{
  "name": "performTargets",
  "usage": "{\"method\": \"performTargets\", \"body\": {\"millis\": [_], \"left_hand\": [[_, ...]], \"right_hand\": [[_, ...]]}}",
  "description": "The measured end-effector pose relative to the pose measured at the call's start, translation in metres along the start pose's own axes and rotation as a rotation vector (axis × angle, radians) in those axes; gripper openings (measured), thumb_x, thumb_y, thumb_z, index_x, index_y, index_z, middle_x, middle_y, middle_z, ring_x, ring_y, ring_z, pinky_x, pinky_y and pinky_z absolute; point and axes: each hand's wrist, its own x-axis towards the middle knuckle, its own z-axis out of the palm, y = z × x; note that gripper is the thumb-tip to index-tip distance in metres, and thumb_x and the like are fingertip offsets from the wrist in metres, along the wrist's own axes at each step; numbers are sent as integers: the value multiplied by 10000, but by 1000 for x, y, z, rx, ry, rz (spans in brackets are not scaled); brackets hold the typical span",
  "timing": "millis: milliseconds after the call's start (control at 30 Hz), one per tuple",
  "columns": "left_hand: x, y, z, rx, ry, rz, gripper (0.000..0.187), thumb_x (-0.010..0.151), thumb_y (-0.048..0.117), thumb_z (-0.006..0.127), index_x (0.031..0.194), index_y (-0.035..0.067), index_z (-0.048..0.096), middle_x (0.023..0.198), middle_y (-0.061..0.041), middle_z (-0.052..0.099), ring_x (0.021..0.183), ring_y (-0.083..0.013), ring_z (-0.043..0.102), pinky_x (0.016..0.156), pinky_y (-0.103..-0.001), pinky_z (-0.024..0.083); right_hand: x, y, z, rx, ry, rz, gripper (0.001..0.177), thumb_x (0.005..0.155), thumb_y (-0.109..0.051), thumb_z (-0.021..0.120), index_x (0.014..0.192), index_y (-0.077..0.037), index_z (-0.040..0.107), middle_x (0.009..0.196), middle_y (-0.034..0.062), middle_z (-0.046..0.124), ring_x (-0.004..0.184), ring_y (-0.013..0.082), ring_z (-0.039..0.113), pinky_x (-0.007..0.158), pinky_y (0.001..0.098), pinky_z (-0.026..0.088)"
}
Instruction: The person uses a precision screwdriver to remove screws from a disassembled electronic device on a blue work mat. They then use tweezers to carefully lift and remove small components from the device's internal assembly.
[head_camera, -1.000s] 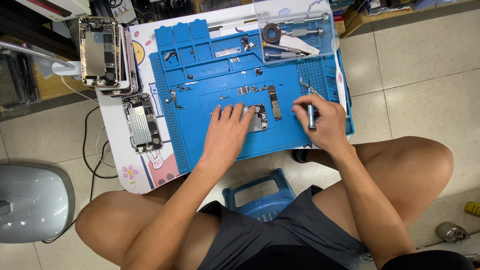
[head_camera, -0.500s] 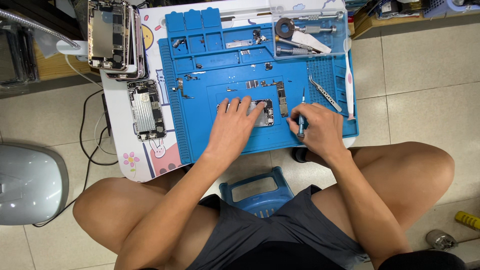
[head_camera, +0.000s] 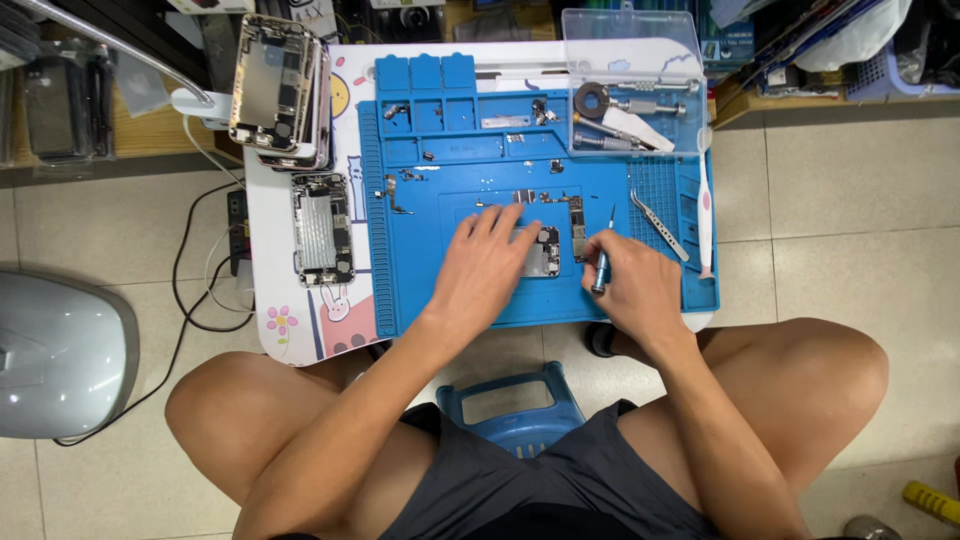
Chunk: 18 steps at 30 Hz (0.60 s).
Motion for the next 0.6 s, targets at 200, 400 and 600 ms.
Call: {"method": "performTargets", "body": {"millis": [200, 400, 600], "left_hand": [[2, 24, -32, -715, 242, -76, 185, 1015, 205, 683, 1093, 78, 793, 1024, -90, 710, 961, -303, 727, 816, -445, 598], [14, 37, 35, -1487, 263, -464, 214, 1050, 277, 701, 1124, 117, 822, 930, -41, 810, 837, -162, 769, 729, -322, 635], [11, 36, 40, -1779, 185, -728, 320, 1006, 267, 766, 1194, 8, 782, 1044, -160, 803, 822, -173, 788, 693, -235, 639]], "right_hand": [[4, 5, -4, 414, 249, -64, 168, 897, -134, 795, 915, -199, 641, 712, 10, 698, 576, 237, 611, 552, 334, 495], [12, -17, 8, 644, 526, -237, 298, 886, -53, 856, 867, -132, 569, 848, 16, 780, 533, 154, 589, 502, 245, 481], [23, -30, 15, 577, 498, -279, 257, 906, -42, 834, 897, -137, 595, 847, 29, 777, 608, 207, 630, 581, 323, 501]]}}
